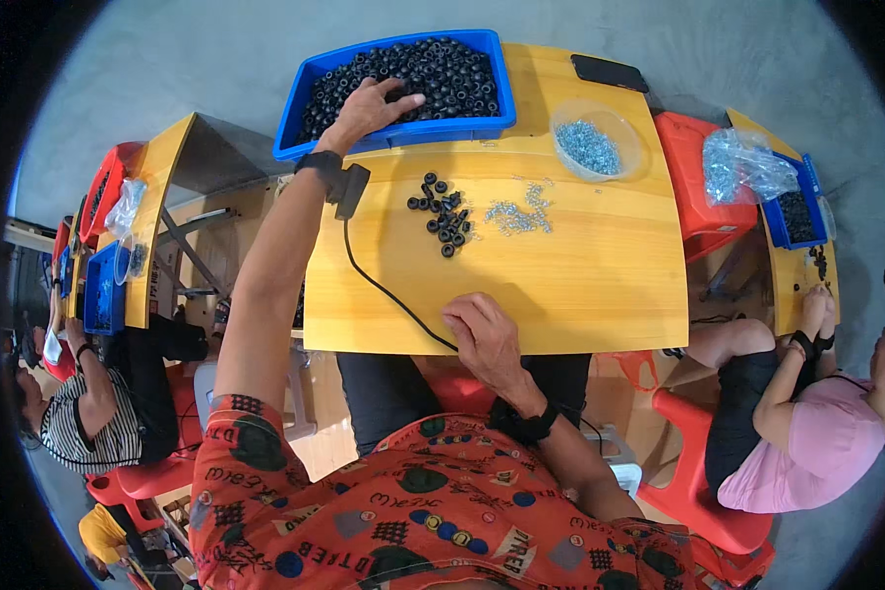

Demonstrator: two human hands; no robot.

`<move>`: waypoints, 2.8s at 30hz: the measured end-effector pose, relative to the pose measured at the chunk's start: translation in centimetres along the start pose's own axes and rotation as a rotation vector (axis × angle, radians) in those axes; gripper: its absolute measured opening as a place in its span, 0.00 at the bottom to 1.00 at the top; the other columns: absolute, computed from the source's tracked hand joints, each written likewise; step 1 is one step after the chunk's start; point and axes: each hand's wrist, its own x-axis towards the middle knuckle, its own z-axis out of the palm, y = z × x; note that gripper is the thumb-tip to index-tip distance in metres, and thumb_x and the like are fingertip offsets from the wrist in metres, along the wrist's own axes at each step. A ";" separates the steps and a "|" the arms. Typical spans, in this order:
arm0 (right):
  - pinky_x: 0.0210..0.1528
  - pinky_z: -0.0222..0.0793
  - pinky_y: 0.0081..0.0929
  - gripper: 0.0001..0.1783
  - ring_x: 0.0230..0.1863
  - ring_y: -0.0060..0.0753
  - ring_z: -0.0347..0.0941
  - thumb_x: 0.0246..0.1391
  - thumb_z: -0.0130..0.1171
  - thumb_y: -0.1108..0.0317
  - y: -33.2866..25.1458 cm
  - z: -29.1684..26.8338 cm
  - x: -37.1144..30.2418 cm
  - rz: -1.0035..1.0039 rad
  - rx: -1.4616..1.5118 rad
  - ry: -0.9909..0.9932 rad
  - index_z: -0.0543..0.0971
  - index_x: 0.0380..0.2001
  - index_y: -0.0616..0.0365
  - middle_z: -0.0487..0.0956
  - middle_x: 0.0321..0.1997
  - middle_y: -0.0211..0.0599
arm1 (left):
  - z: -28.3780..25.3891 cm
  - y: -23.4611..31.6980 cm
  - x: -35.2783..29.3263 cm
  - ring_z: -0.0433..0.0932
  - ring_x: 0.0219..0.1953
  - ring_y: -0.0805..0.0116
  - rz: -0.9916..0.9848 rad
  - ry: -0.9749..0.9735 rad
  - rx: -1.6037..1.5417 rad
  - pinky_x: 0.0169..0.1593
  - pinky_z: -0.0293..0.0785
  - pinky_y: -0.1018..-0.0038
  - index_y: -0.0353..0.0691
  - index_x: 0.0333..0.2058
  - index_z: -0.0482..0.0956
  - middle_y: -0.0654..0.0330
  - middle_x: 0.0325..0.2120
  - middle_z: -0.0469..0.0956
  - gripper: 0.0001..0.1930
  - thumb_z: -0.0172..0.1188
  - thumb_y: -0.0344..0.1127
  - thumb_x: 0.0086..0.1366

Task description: The person picks up a black rubber component and a small metal pin, inserts the pin into the component, and places the assembly on the table before repeating the process.

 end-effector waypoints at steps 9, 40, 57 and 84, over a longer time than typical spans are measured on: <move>0.38 0.71 0.37 0.04 0.36 0.45 0.75 0.51 0.58 0.74 -0.1 0.2 -0.1 -0.004 -0.007 0.022 0.77 0.32 0.60 0.76 0.33 0.39 | 1.4 0.5 2.0 0.73 0.49 0.50 0.108 0.001 0.041 0.52 0.71 0.58 0.46 0.45 0.80 0.50 0.39 0.79 0.20 0.62 0.49 0.57; 0.38 0.71 0.36 0.03 0.36 0.45 0.74 0.53 0.57 0.75 0.0 0.4 -0.7 -0.023 0.045 0.030 0.77 0.31 0.61 0.76 0.32 0.41 | 4.2 8.7 -20.9 0.77 0.34 0.53 -0.014 0.262 -0.202 0.37 0.75 0.61 0.46 0.42 0.80 0.56 0.36 0.75 0.12 0.61 0.33 0.58; 0.37 0.71 0.35 0.03 0.35 0.45 0.75 0.52 0.58 0.76 -0.6 0.2 -0.5 0.019 0.039 0.035 0.77 0.31 0.62 0.76 0.31 0.41 | 2.5 3.2 -23.2 0.75 0.47 0.70 -0.184 0.135 -1.057 0.52 0.70 0.75 0.34 0.49 0.77 0.58 0.45 0.78 0.13 0.53 0.27 0.67; 0.35 0.70 0.34 0.02 0.32 0.44 0.75 0.51 0.59 0.76 -0.6 0.4 -0.7 0.049 0.037 0.066 0.78 0.30 0.62 0.77 0.31 0.41 | 4.9 9.7 -27.1 0.53 0.67 0.43 -0.007 0.196 -0.178 0.67 0.48 0.51 0.30 0.62 0.56 0.39 0.64 0.55 0.31 0.54 0.38 0.65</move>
